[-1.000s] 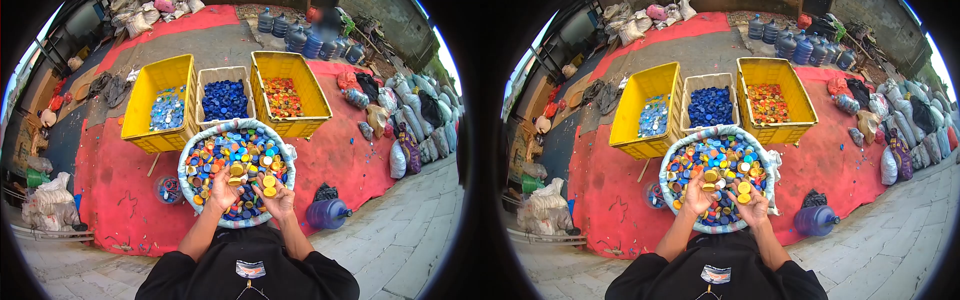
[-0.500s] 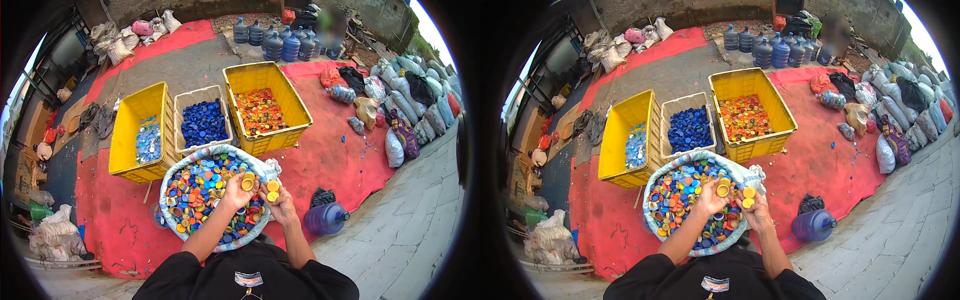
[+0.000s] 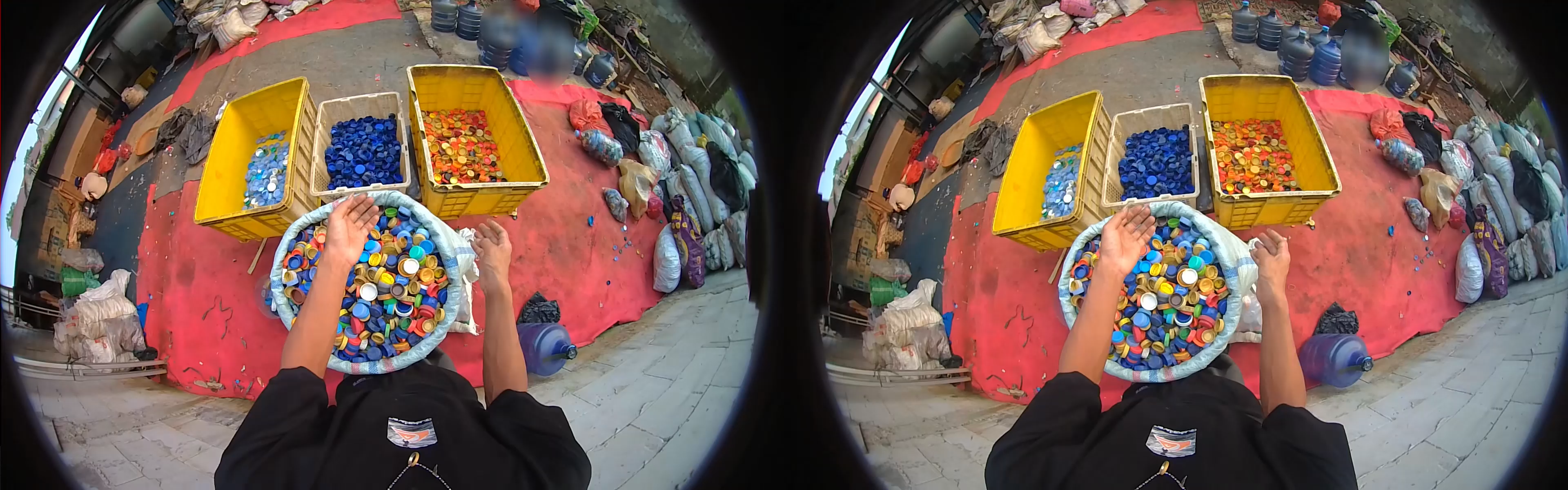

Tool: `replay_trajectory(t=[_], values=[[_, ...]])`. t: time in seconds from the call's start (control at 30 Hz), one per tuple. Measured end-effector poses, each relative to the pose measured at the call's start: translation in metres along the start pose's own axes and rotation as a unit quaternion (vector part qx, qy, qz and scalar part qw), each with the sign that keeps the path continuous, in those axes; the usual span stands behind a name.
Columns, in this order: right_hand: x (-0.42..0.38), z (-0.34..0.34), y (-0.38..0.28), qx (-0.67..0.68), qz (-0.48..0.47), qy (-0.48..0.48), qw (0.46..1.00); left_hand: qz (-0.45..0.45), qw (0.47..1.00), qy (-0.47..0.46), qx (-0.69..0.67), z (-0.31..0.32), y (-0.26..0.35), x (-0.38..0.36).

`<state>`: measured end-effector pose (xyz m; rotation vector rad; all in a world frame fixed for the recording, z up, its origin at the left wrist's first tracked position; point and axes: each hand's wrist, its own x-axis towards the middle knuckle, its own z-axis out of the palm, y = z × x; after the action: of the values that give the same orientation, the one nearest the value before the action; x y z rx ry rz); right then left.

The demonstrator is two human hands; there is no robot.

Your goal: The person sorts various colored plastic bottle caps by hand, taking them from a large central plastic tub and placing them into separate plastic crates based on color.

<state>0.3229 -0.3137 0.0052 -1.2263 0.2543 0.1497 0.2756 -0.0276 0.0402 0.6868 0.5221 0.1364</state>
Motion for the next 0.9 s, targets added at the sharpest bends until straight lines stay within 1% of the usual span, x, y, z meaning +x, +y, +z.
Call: replay_trajectory(t=[0.07,0.1,0.17,0.2,0.27,0.37,0.4,0.5,0.53,0.63,0.67,0.77,0.87,0.9], values=[[-0.026,-0.010,0.030,-0.105,-0.026,-0.016,0.994,0.027,0.999,0.033,0.017,-0.035,0.000,-0.031],[-0.039,-0.010,0.039,-0.146,-0.020,-0.016,0.989,0.034,0.998,0.041,0.024,-0.052,0.001,-0.046],[-0.061,-0.012,0.058,-0.249,-0.081,-0.022,0.965,0.062,0.994,0.087,0.036,-0.079,0.001,-0.073],[-0.074,-0.010,0.057,-0.333,-0.135,-0.018,0.933,0.074,0.990,0.108,0.050,-0.084,0.003,-0.087],[-0.098,-0.002,0.048,-0.490,-0.238,-0.009,0.838,0.078,0.988,0.111,0.073,-0.098,0.000,-0.112],[-0.115,0.004,0.055,-0.463,-0.269,-0.037,0.844,0.083,0.986,0.127,0.074,-0.118,-0.011,-0.136],[-0.121,0.008,0.056,-0.444,-0.252,-0.043,0.859,0.086,0.984,0.133,0.076,-0.123,-0.013,-0.141],[-0.139,0.020,0.052,-0.482,-0.205,-0.063,0.849,0.103,0.978,0.151,0.102,-0.133,-0.023,-0.148],[-0.145,0.022,0.052,-0.500,-0.209,-0.078,0.837,0.105,0.975,0.152,0.122,-0.136,-0.025,-0.149],[-0.159,0.029,0.054,-0.601,-0.246,-0.077,0.756,0.101,0.974,0.127,0.160,-0.137,-0.026,-0.156],[-0.164,0.033,0.053,-0.641,-0.225,-0.056,0.732,0.092,0.974,0.117,0.172,-0.135,-0.025,-0.158],[-0.165,0.033,0.059,-0.654,-0.193,-0.030,0.731,0.062,0.979,0.075,0.178,-0.130,-0.022,-0.162],[-0.163,0.030,0.065,-0.608,-0.212,-0.020,0.765,0.018,0.984,0.024,0.177,-0.124,-0.026,-0.164],[-0.163,0.031,0.064,-0.581,-0.206,-0.017,0.787,-0.010,0.986,-0.002,0.169,-0.118,-0.027,-0.164]])
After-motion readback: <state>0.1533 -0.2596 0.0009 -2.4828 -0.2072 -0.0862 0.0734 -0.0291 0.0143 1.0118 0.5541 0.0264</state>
